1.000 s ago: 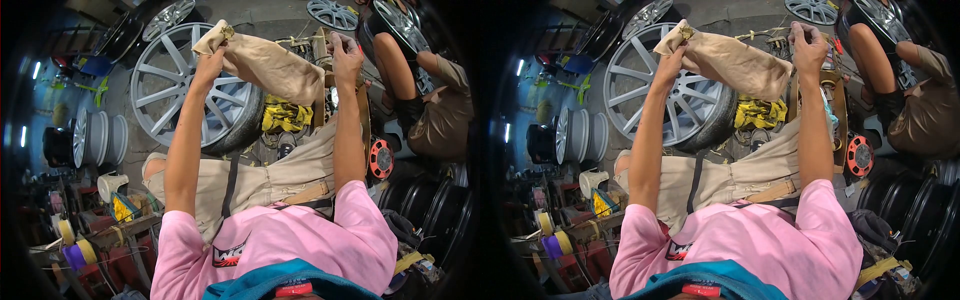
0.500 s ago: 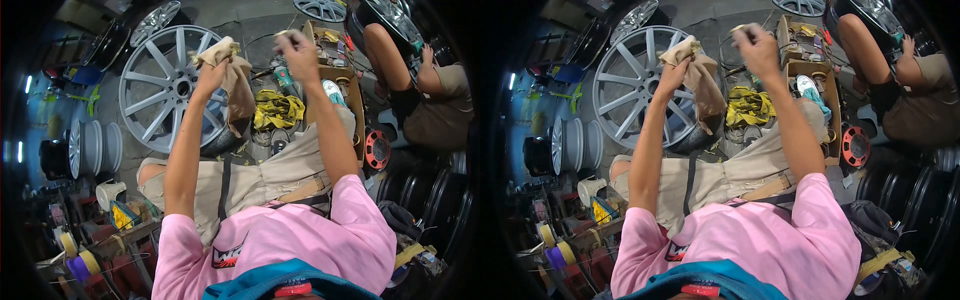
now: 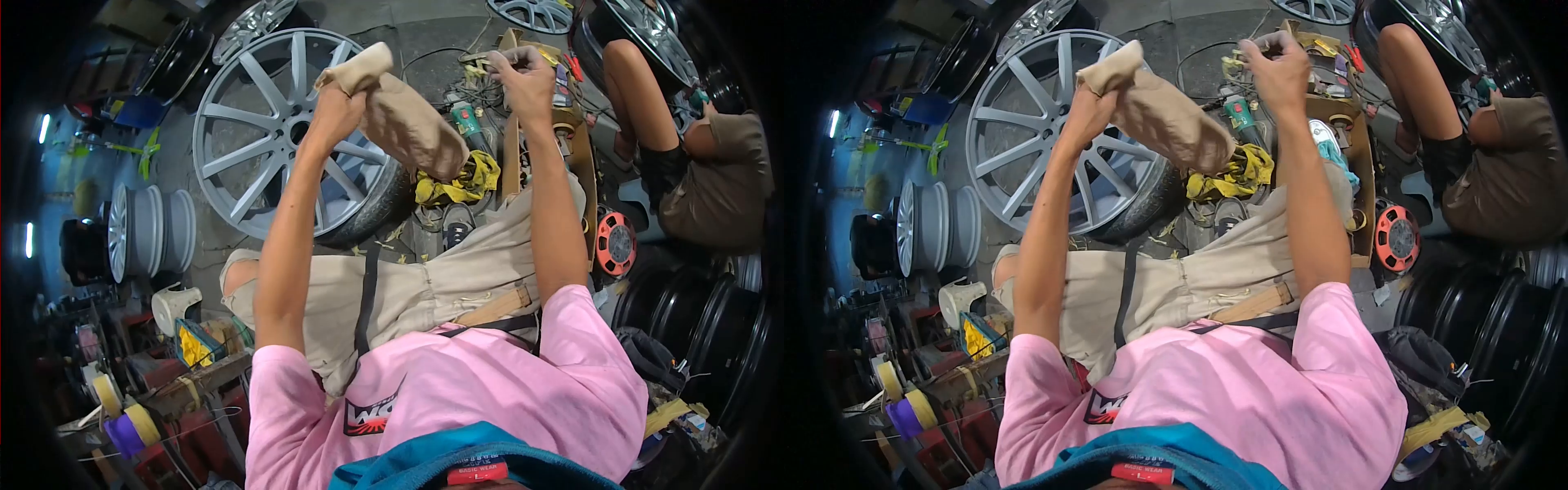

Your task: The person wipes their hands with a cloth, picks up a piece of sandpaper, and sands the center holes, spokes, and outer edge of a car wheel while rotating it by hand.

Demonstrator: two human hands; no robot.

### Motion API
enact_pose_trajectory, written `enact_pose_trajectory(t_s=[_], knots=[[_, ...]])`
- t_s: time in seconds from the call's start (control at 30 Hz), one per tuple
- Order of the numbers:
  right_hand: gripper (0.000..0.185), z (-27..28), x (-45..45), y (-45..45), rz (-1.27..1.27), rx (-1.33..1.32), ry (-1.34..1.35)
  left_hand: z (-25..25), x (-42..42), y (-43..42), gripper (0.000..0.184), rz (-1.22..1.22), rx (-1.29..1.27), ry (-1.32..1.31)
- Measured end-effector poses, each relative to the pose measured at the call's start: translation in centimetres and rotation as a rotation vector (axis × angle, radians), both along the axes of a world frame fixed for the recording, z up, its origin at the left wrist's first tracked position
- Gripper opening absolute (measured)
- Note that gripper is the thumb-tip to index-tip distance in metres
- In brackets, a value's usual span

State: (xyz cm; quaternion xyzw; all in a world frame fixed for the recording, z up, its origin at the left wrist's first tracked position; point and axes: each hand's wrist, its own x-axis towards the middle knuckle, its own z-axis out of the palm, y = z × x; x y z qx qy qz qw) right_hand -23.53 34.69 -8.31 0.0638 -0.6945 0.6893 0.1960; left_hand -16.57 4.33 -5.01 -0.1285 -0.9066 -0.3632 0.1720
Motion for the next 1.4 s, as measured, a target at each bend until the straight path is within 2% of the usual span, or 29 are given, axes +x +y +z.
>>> enact_pose_trajectory(t_s=[0.03, 0.1, 0.13, 0.2, 0.23, 0.27, 0.37, 0.43, 0.47, 0.53, 0.67, 0.73, 0.77, 0.83, 0.93, 1.0, 1.07, 1.1, 1.13, 1.2, 1.33, 1.4], knots=[[0.023, 0.0, 0.0, -0.1, 0.005, 0.001, 0.0, -0.3, 0.3, -0.3, 0.033, 0.005, 0.001, 0.0], [0.023, 0.1, 0.5, 0.0, 0.114, -0.016, -0.028, -0.8, 1.5, -0.5, 0.041, -0.049, -0.413, -0.157], [0.023, 0.8, 1.1, -0.1, 0.114, -0.014, -0.028, -0.7, 2.2, 0.2, 0.041, -0.049, -0.411, -0.157], [0.024, 1.9, 2.0, -0.5, 0.185, 0.283, -0.059, -0.5, 3.7, 2.2, 0.056, -0.147, -0.538, 0.028], [0.025, 1.8, 1.9, -0.6, 0.231, 0.25, -0.078, 0.8, 4.6, 3.1, 0.068, -0.186, -0.56, -0.048], [0.025, 1.4, 1.7, -0.5, 0.23, 0.25, -0.081, 0.7, 4.7, 3.1, 0.068, -0.187, -0.56, -0.05], [0.025, 0.7, 1.3, 0.0, 0.384, 0.188, -0.182, 0.4, 4.7, 2.9, 0.062, -0.16, -0.498, -0.175], [0.025, 1.6, 1.9, 0.1, 0.5, 0.205, -0.294, 0.1, 4.2, 1.8, 0.052, -0.217, -0.279, -0.081], [0.025, 1.7, 2.1, 0.1, 0.505, 0.206, -0.295, -0.1, 4.1, 1.4, 0.052, -0.212, -0.278, -0.082], [0.027, 1.9, 2.3, 0.1, 0.587, 0.206, -0.353, 0.4, 3.9, 0.9, 0.043, -0.141, -0.047, -0.097], [0.024, 0.5, 1.7, 0.3, 0.634, 0.236, -0.326, 1.1, 3.4, -0.3, 0.038, -0.106, 0.018, -0.07], [0.023, -0.1, 1.2, 0.4, 0.541, 0.404, -0.266, 1.5, 3.3, -0.9, 0.038, -0.102, 0.021, -0.073], [0.023, -0.6, 0.9, 0.4, 0.542, 0.405, -0.266, 1.6, 3.2, -1.2, 0.04, -0.1, 0.041, -0.071], [0.043, -0.9, 0.8, 0.3, 0.498, 0.481, -0.119, 2.0, 3.3, -1.5, 0.042, -0.096, 0.063, -0.072], [0.054, 0.0, 2.2, -0.8, 0.571, 0.449, -0.209, 2.6, 3.4, -1.8, 0.044, -0.107, 0.076, -0.126], [0.059, -0.6, 2.6, -2.0, 0.583, 0.488, -0.149, 2.7, 3.3, -1.8, 0.045, -0.138, 0.087, -0.131], [0.057, -0.3, 3.5, -3.3, 0.603, 0.539, -0.131, 2.8, 3.2, -1.5, 0.044, -0.15, 0.071, -0.129], [0.046, -0.8, 3.3, -4.0, 0.586, 0.51, -0.121, 2.9, 3.3, -1.4, 0.044, -0.156, 0.055, -0.125], [0.046, -1.1, 3.1, -4.3, 0.586, 0.51, -0.121, 3.1, 3.3, -1.4, 0.044, -0.156, 0.055, -0.125], [0.03, -1.6, 2.7, -4.7, 0.467, 0.605, -0.122, 3.4, 3.4, -1.3, 0.044, -0.183, 0.046, -0.122], [0.024, -3.7, 0.9, -3.7, 0.439, 0.653, -0.195, 5.3, 3.6, -2.7, 0.045, -0.137, 0.064, -0.121], [0.024, -5.4, 0.1, -3.1, 0.302, 0.929, -0.266, 7.9, 4.0, -3.7, 0.048, 0.016, 0.107, -0.04]])
